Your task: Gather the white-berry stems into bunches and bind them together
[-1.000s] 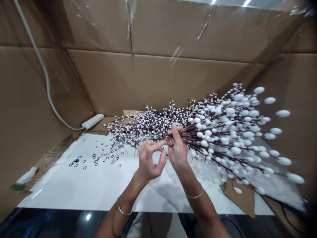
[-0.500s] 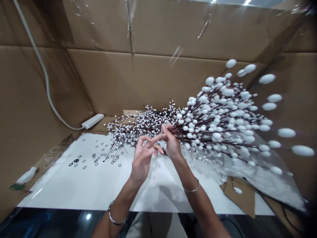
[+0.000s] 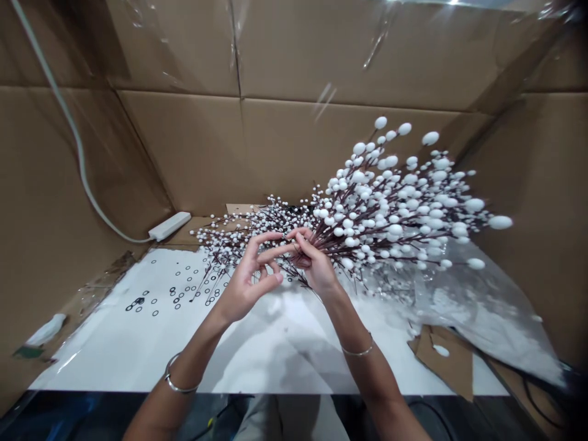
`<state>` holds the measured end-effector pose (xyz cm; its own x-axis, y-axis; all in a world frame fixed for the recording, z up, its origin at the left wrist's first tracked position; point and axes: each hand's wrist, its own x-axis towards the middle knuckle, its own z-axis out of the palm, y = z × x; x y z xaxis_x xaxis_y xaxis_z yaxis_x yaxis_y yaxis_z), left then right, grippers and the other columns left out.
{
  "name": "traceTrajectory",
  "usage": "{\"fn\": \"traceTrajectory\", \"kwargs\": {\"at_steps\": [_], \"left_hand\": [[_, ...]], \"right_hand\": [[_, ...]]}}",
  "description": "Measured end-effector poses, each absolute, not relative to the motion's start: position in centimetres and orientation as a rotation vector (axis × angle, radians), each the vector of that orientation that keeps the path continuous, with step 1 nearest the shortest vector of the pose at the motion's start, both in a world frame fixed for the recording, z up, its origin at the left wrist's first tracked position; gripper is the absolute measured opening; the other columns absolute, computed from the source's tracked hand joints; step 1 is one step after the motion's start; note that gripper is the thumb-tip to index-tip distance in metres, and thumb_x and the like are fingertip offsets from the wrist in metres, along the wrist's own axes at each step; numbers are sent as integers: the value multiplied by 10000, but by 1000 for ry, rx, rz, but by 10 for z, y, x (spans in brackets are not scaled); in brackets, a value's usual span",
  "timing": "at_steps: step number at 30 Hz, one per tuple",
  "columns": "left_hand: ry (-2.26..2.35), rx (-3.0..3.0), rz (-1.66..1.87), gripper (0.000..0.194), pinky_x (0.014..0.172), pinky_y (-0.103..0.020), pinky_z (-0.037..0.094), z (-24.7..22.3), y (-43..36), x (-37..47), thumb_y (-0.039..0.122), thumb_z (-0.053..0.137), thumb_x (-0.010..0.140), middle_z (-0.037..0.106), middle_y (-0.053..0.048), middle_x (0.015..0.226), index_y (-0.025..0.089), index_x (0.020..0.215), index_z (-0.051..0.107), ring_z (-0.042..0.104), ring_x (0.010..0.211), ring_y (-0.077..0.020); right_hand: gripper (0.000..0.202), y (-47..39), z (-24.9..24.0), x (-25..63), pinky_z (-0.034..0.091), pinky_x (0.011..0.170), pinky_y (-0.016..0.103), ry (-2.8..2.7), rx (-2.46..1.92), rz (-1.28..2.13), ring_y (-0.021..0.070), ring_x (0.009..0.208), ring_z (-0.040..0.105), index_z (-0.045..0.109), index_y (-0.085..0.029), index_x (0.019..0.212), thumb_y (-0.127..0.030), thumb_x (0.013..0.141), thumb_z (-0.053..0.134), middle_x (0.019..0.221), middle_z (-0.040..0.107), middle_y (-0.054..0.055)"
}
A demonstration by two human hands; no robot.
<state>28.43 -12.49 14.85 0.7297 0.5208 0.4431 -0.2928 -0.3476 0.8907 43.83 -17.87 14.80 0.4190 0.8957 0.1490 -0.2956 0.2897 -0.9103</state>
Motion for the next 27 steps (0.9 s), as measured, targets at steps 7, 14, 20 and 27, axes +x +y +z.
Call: {"fn": "traceTrajectory", "kwargs": {"at_steps": [7,14,20,27], "left_hand": [[210,1882,862,593,559,-319,486,155,-124,289,193,616,810,644,-126,1141,289,1360,419,611,725,-182],[209,1624,867,432,546,-309,504,165,-115,296,173,570,844,695,-109,951,228,1265,487,648,718,-187],[164,1686,812,374,681,-340,550,156,-119,295,232,555,881,653,-139,1090,228,1253,512,630,1008,-244],[186,1679,884,348,650,-320,528,142,-126,300,250,545,893,637,-137,1143,223,1234,486,632,869,-194]], "right_hand": [[343,-181,148,433,122,426,160,-823,-838,1032,32,453,204,578,-225,993,-464,760,660,546,315,-74],[363,-185,151,429,113,435,146,-867,-770,1162,26,458,180,544,-257,1079,-453,789,639,567,352,-73],[389,-187,153,433,149,428,149,-689,-736,1244,32,456,164,559,-294,1098,-526,789,607,574,336,-70],[412,-189,153,429,124,419,167,-738,-802,1161,39,489,283,615,-271,1110,-559,831,524,678,454,-31]]}}
